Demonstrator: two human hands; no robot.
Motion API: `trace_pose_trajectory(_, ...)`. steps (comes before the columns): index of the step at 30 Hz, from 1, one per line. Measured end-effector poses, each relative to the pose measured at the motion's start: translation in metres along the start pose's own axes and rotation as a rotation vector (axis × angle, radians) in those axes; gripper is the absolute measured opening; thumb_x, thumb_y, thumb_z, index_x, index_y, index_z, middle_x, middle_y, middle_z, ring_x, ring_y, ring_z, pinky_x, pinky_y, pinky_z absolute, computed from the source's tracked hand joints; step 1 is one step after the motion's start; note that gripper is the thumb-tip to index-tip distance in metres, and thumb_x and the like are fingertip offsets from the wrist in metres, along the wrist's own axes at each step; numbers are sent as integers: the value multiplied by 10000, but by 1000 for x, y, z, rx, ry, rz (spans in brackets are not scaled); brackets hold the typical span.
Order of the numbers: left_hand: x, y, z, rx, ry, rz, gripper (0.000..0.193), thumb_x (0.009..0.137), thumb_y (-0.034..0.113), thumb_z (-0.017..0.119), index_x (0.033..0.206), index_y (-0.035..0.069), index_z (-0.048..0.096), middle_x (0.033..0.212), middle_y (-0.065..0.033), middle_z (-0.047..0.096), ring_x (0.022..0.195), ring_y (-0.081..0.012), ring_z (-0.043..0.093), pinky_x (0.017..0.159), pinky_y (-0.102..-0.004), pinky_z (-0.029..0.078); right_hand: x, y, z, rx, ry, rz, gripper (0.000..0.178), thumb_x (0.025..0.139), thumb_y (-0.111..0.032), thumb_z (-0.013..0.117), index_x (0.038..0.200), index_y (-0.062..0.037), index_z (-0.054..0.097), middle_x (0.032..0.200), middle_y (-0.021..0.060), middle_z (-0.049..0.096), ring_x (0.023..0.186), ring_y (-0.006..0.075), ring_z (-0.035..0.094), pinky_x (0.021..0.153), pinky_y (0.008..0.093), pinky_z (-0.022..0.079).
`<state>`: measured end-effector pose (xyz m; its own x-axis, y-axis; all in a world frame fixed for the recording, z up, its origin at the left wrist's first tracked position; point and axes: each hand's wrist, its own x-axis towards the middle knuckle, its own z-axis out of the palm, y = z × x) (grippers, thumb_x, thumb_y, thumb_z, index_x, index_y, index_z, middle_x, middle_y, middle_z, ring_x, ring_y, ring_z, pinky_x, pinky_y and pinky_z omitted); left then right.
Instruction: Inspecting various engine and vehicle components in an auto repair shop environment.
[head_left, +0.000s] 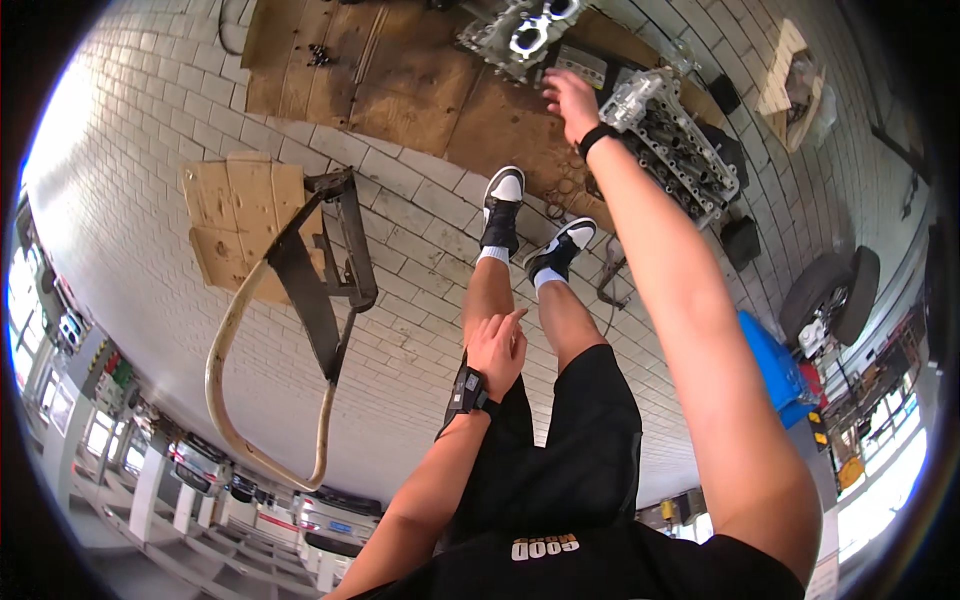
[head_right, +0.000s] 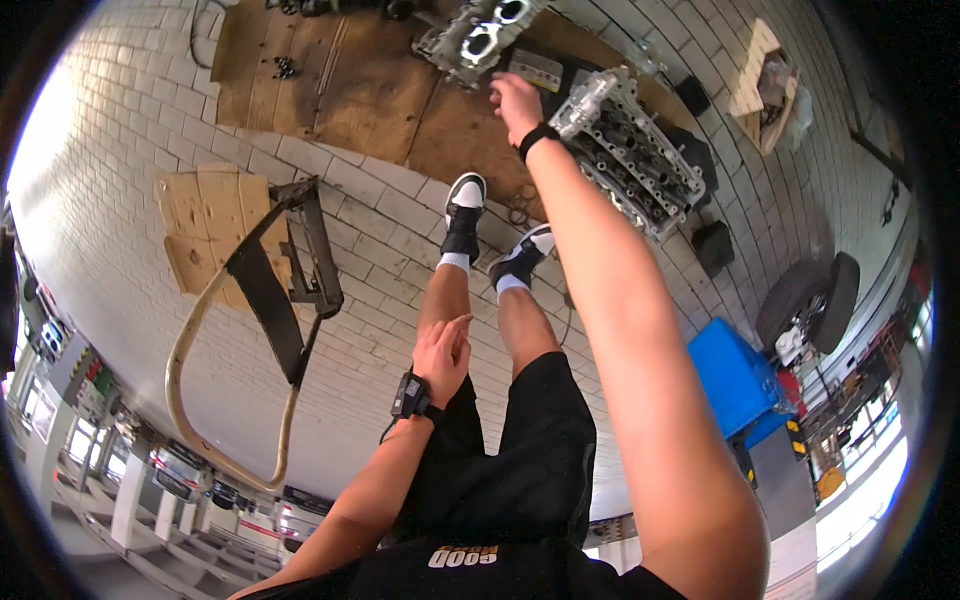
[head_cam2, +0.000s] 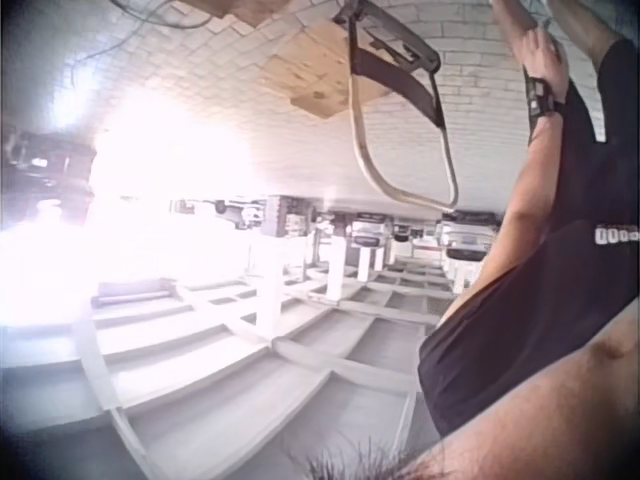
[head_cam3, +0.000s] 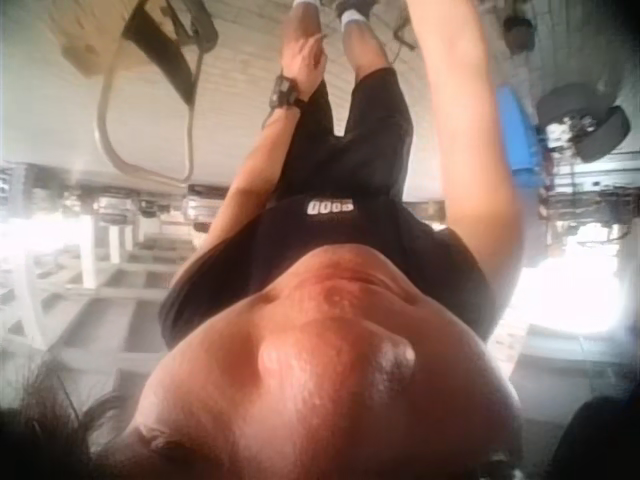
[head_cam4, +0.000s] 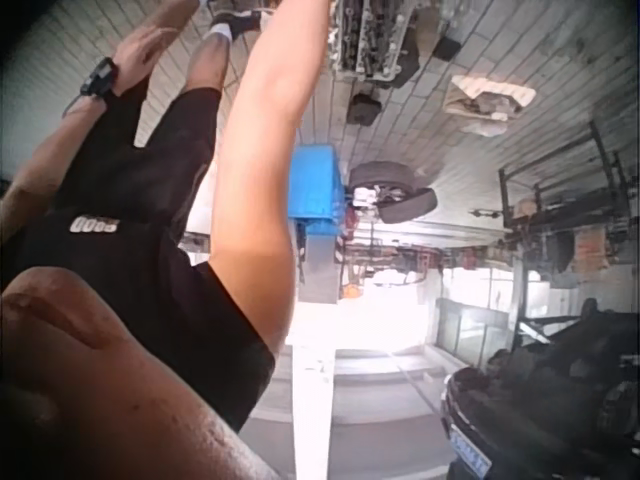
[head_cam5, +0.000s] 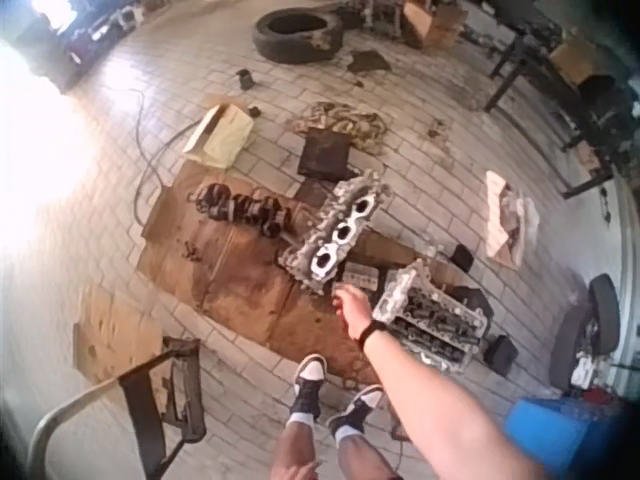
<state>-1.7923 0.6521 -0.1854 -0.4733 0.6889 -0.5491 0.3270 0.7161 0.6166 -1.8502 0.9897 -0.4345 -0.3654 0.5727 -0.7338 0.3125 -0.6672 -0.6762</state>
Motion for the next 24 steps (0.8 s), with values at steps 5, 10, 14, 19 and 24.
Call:
trace_pose_trajectory(5, 3, -9, -7, -49, 44, -18, 375, 783, 37, 629, 1149, 116, 636, 800, -61, 578, 764, -248, 580, 688, -370, 486, 55, -12, 9, -100, 78, 88, 384, 886, -219, 628, 1262, -168, 564, 1028, -35, 628, 849, 100, 595, 608, 259, 440)
trace_pose_trajectory(10, 5, -18, -21, -63, 102, -69, 375, 780, 36, 629, 1146, 112, 640, 817, -57, 582, 767, -247, 581, 690, -366, 488, 71, -17, 25, 56, 48, 178, 265, 894, -239, 599, 1147, -173, 559, 1024, -34, 598, 862, 125, 593, 644, 320, 405)
trace_pose_trajectory(14, 13, -14, -25, -124, 136, -54, 383, 772, 29, 628, 1146, 111, 642, 813, -60, 582, 765, -248, 581, 694, -362, 485, 79, -19, 20, 94, 47, 241, 234, 902, -259, 586, 1118, -179, 541, 1116, -41, 568, 868, 129, 591, 658, 321, 401)
trace_pose_trajectory(19, 20, -6, -34, -119, 177, -21, 379, 771, 29, 628, 1143, 102, 639, 800, -65, 577, 766, -255, 581, 695, -365, 480, 46, -42, 31, 127, 62, 212, 287, 877, -254, 627, 1140, -180, 537, 1100, -42, 585, 843, 130, 600, 650, 330, 416)
trace_pose_trajectory(24, 13, -7, -33, -119, 138, 6, 336, 799, 59, 608, 1133, 89, 633, 819, -94, 591, 803, -291, 590, 718, -404, 480, -93, -57, 6, -131, -28, -73, 247, 904, -201, 600, 1132, -107, 613, 875, -45, 605, 726, 46, 537, 583, 211, 394)
